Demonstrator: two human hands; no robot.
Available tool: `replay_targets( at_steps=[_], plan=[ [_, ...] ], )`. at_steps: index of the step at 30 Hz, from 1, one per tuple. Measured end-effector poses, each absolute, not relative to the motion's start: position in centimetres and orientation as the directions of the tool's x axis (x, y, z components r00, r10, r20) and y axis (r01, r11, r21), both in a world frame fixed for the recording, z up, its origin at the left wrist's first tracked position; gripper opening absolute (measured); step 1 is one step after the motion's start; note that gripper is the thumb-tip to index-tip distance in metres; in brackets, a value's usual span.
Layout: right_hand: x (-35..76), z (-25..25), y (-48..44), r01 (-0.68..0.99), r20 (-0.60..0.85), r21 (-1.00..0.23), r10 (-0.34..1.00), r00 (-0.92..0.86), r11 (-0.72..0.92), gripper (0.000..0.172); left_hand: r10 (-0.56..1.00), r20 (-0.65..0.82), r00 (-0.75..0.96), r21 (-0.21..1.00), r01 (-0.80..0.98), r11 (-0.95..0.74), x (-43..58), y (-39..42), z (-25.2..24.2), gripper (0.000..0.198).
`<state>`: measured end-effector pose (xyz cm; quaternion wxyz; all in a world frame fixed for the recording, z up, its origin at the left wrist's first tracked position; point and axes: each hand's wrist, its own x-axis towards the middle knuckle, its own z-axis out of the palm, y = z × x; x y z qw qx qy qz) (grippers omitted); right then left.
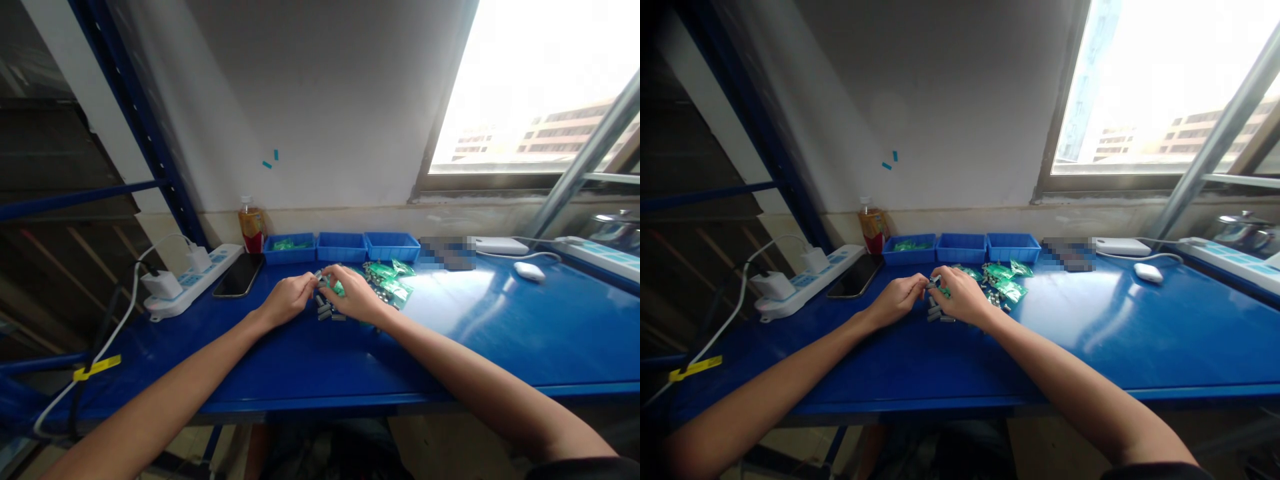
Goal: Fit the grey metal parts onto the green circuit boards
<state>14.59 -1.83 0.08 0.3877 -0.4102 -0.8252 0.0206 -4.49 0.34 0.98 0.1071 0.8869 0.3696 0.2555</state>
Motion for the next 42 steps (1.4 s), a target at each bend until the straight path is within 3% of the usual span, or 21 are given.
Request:
replay_targets(
  at_steps=[3,6,9,13,17,21,27,34,42],
  plan=[
    [14.7,0.5,-1.9,0.651,0.628,-0.285,0.65,-0.427,0.703,0.012,0.705,0.373,0.604,0.389,0.588,-0.709,-4.5,0.3,1.0,0.038],
    [15.6,1.2,-1.0,0.714,0.644,-0.21,0.644,-0.414,0.668,0.015,0.702,0.366,0.61,0.392,0.584,-0.711,-4.5,0.3,1.2,0.034],
    [17.8,1.7,1.4,0.824,0.702,-0.238,0.677,-0.22,0.514,0.022,0.663,0.348,0.663,0.347,0.565,-0.748,-4.7,0.3,1.4,0.023],
    [21.3,1.5,5.2,0.914,0.713,-0.298,0.7,0.02,0.277,0.021,0.559,0.22,0.8,0.297,0.491,-0.819,-5.4,0.4,1.7,0.02],
    [22.8,0.7,7.1,0.959,0.632,-0.268,0.768,0.103,0.092,0.023,0.581,0.173,0.795,0.299,0.52,-0.8,-5.7,0.6,1.6,0.015],
    [22.8,0.3,7.2,0.97,0.584,-0.24,0.804,0.11,0.042,0.026,0.607,0.204,0.768,0.315,0.535,-0.784,-5.5,0.9,1.1,0.016],
    [21.4,1.1,4.8,0.967,0.583,-0.224,0.812,0.035,0.119,0.028,0.638,0.292,0.712,0.363,0.535,-0.763,-5.0,1.1,0.4,0.018],
    [15.1,1.2,-1.1,0.815,0.548,-0.093,0.713,-0.437,0.571,0.023,0.693,0.398,0.602,0.493,0.496,-0.714,-4.7,1.0,0.5,0.019],
    [13.9,0.3,-1.2,0.75,0.571,-0.12,0.663,-0.484,0.651,0.012,0.704,0.43,0.565,0.531,0.472,-0.703,-4.6,0.6,0.6,0.016]
  ],
)
